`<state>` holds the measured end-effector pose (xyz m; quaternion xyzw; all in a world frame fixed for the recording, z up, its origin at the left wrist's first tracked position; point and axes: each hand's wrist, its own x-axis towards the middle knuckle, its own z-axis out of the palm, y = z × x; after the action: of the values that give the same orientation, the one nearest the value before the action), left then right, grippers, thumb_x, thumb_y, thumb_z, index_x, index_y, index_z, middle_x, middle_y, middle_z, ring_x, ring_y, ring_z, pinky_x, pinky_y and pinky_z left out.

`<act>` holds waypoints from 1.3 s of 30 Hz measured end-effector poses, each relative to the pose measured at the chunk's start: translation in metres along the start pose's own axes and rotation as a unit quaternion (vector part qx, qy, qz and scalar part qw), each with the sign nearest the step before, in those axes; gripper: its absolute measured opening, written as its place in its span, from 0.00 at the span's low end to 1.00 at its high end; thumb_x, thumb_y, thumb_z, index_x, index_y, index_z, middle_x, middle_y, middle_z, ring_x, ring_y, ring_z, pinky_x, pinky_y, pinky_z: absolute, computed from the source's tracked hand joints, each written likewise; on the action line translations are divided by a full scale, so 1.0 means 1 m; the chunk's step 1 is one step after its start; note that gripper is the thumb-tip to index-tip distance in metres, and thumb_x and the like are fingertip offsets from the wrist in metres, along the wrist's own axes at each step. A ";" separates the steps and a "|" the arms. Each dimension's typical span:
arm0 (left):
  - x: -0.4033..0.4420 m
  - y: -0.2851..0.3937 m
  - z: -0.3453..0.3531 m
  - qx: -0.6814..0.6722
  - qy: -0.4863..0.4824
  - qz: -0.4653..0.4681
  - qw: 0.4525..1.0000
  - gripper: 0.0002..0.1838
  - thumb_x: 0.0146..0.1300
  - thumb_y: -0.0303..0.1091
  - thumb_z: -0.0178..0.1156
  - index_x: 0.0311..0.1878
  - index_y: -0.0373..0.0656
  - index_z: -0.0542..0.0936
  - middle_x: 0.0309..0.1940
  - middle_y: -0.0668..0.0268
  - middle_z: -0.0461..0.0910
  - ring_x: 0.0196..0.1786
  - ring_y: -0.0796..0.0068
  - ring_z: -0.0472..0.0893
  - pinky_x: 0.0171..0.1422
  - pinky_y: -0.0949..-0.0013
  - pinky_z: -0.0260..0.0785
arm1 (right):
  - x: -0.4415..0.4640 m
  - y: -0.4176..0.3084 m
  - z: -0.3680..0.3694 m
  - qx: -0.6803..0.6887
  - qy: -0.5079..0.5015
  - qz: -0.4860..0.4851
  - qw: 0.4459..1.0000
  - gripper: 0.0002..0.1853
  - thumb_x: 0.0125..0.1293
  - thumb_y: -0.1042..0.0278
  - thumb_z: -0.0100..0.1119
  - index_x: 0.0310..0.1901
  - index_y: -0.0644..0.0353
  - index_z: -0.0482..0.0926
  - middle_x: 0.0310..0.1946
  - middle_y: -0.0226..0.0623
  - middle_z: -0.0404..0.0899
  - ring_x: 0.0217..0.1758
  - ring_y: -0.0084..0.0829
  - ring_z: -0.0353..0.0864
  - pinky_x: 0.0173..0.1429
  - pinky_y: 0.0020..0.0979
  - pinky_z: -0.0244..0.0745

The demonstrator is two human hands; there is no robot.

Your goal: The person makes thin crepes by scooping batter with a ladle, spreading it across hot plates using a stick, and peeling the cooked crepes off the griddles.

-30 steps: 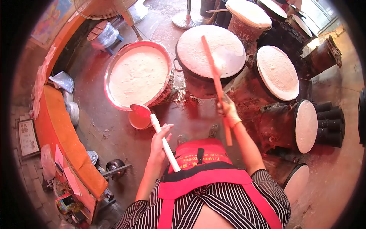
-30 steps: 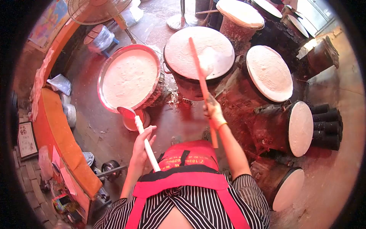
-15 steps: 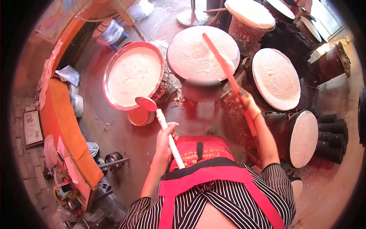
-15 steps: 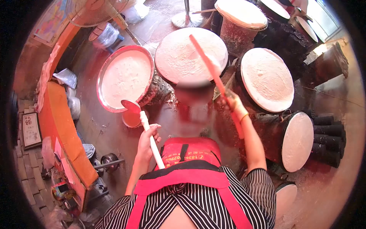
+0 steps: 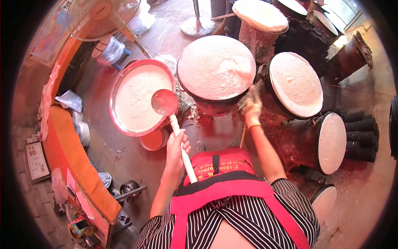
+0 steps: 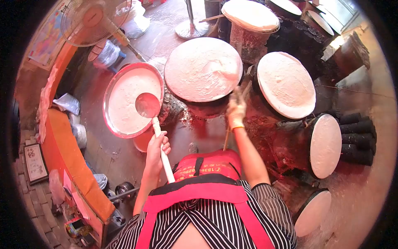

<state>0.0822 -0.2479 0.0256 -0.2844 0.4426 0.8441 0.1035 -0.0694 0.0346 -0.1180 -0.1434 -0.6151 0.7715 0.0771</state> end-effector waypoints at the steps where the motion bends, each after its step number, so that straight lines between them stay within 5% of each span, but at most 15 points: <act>1: 0.005 0.002 0.000 0.003 -0.008 0.000 1.000 0.07 0.73 0.33 0.54 0.46 0.43 0.68 0.27 0.72 0.65 0.22 0.84 0.65 0.23 0.77 0.61 | -0.005 0.016 0.015 0.024 -0.018 -0.003 1.000 0.21 0.71 0.66 0.57 0.65 0.56 0.74 0.38 0.27 0.80 0.25 0.14 0.68 0.25 0.17 0.63; 6: 0.021 0.017 0.012 0.047 -0.051 -0.018 0.997 0.07 0.72 0.31 0.54 0.47 0.41 0.67 0.29 0.71 0.65 0.25 0.85 0.66 0.21 0.81 0.58 | -0.033 -0.026 0.054 -0.093 -0.118 0.127 0.980 0.22 0.69 0.67 0.60 0.63 0.62 0.76 0.27 0.15 0.72 0.23 0.12 0.61 0.25 0.18 0.55; 8: 0.019 0.027 0.016 0.055 -0.066 -0.043 0.995 0.08 0.72 0.31 0.54 0.48 0.41 0.67 0.30 0.71 0.66 0.24 0.86 0.65 0.19 0.85 0.53 | -0.035 -0.021 0.035 0.002 0.011 0.045 0.999 0.21 0.70 0.70 0.57 0.64 0.62 0.74 0.39 0.24 0.79 0.23 0.11 0.60 0.25 0.18 0.59; 11: 0.026 0.026 0.006 0.035 -0.086 -0.085 0.992 0.08 0.71 0.32 0.56 0.45 0.45 0.66 0.31 0.70 0.67 0.23 0.86 0.65 0.18 0.83 0.54 | -0.054 -0.003 0.024 0.038 0.022 0.047 0.998 0.21 0.72 0.74 0.54 0.66 0.53 0.74 0.60 0.32 0.77 0.24 0.10 0.62 0.27 0.17 0.64; 13: 0.034 0.022 0.001 0.046 -0.091 -0.090 0.991 0.07 0.72 0.33 0.54 0.45 0.45 0.67 0.29 0.72 0.68 0.22 0.87 0.65 0.18 0.84 0.55 | -0.056 0.003 0.048 -0.008 0.010 0.073 0.997 0.21 0.71 0.74 0.56 0.64 0.54 0.75 0.53 0.31 0.81 0.22 0.10 0.61 0.24 0.18 0.62; 17: 0.037 0.025 0.007 0.088 -0.075 -0.092 0.989 0.05 0.72 0.31 0.53 0.44 0.42 0.67 0.30 0.70 0.68 0.23 0.87 0.64 0.17 0.84 0.53 | -0.009 -0.008 0.033 -0.026 0.001 0.082 0.996 0.22 0.69 0.64 0.61 0.64 0.52 0.75 0.16 0.22 0.68 0.11 0.16 0.57 0.14 0.22 0.53; 19: 0.047 0.022 0.004 0.138 -0.093 -0.058 0.984 0.06 0.72 0.31 0.53 0.44 0.42 0.68 0.30 0.70 0.68 0.23 0.86 0.65 0.17 0.84 0.53 | 0.017 0.004 0.009 -0.002 0.025 0.081 0.996 0.21 0.70 0.69 0.60 0.64 0.55 0.74 0.25 0.23 0.78 0.16 0.15 0.63 0.19 0.20 0.57; 20: 0.053 0.027 0.006 0.095 -0.078 -0.120 0.985 0.05 0.71 0.31 0.53 0.42 0.42 0.67 0.27 0.71 0.68 0.22 0.85 0.65 0.17 0.83 0.54 | 0.013 0.014 0.002 0.010 -0.018 0.069 0.997 0.21 0.70 0.69 0.59 0.65 0.56 0.74 0.26 0.21 0.77 0.18 0.14 0.62 0.20 0.18 0.57; 24: 0.118 0.026 0.010 0.147 -0.099 -0.062 0.982 0.07 0.69 0.30 0.54 0.39 0.43 0.65 0.24 0.71 0.67 0.20 0.83 0.66 0.18 0.79 0.58 | -0.059 0.003 -0.017 -0.097 -0.105 0.082 0.986 0.22 0.71 0.72 0.56 0.66 0.54 0.74 0.25 0.15 0.71 0.19 0.09 0.59 0.20 0.17 0.55; 30: 0.219 -0.007 0.060 0.278 -0.038 0.007 0.960 0.04 0.65 0.22 0.50 0.40 0.36 0.66 0.24 0.67 0.70 0.20 0.77 0.72 0.18 0.73 0.66 | -0.095 0.008 -0.010 0.014 0.044 0.097 0.994 0.21 0.70 0.69 0.59 0.65 0.52 0.75 0.31 0.18 0.74 0.18 0.10 0.59 0.19 0.18 0.55; 31: 0.212 -0.013 0.077 0.249 -0.003 -0.009 0.968 0.04 0.64 0.21 0.49 0.40 0.35 0.66 0.24 0.66 0.70 0.19 0.76 0.72 0.18 0.71 0.67 | -0.103 -0.002 0.006 0.052 0.042 0.151 0.986 0.22 0.68 0.72 0.61 0.64 0.53 0.76 0.41 0.21 0.81 0.20 0.10 0.60 0.20 0.17 0.56; 35: 0.248 -0.071 0.101 0.121 -0.010 -0.038 0.992 0.08 0.60 0.19 0.45 0.42 0.37 0.66 0.31 0.58 0.73 0.22 0.70 0.75 0.18 0.66 0.67 | -0.111 -0.001 0.032 0.083 -0.081 0.235 0.965 0.20 0.71 0.61 0.58 0.64 0.44 0.76 0.19 0.22 0.71 0.12 0.15 0.57 0.15 0.22 0.52; 36: 0.267 -0.053 0.071 0.052 -0.136 -0.072 0.987 0.07 0.61 0.20 0.51 0.41 0.38 0.67 0.25 0.66 0.70 0.22 0.75 0.73 0.26 0.71 0.70 | -0.104 -0.003 0.033 0.049 -0.060 0.280 0.957 0.19 0.71 0.60 0.58 0.63 0.41 0.76 0.16 0.23 0.68 0.10 0.16 0.57 0.14 0.23 0.51; 38: 0.199 0.026 0.069 -0.372 -0.307 -0.326 0.813 0.08 0.70 0.24 0.48 0.49 0.31 0.66 0.26 0.69 0.66 0.20 0.81 0.66 0.24 0.79 0.67 | -0.090 -0.039 0.022 0.014 -0.088 0.250 0.964 0.19 0.71 0.59 0.58 0.63 0.39 0.77 0.15 0.21 0.66 0.10 0.17 0.57 0.13 0.23 0.51; 39: 0.163 0.053 0.067 -0.351 -0.282 -0.340 0.826 0.09 0.74 0.26 0.46 0.51 0.30 0.65 0.25 0.70 0.65 0.18 0.85 0.63 0.18 0.83 0.61 | -0.082 -0.061 0.016 0.001 -0.087 0.228 0.970 0.19 0.72 0.58 0.58 0.63 0.39 0.76 0.15 0.21 0.65 0.09 0.17 0.57 0.12 0.24 0.51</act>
<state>-0.0994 -0.2377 -0.0008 -0.1837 -0.0564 0.8974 0.3972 0.0001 0.0097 -0.0448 -0.2119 -0.5697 0.7788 -0.1549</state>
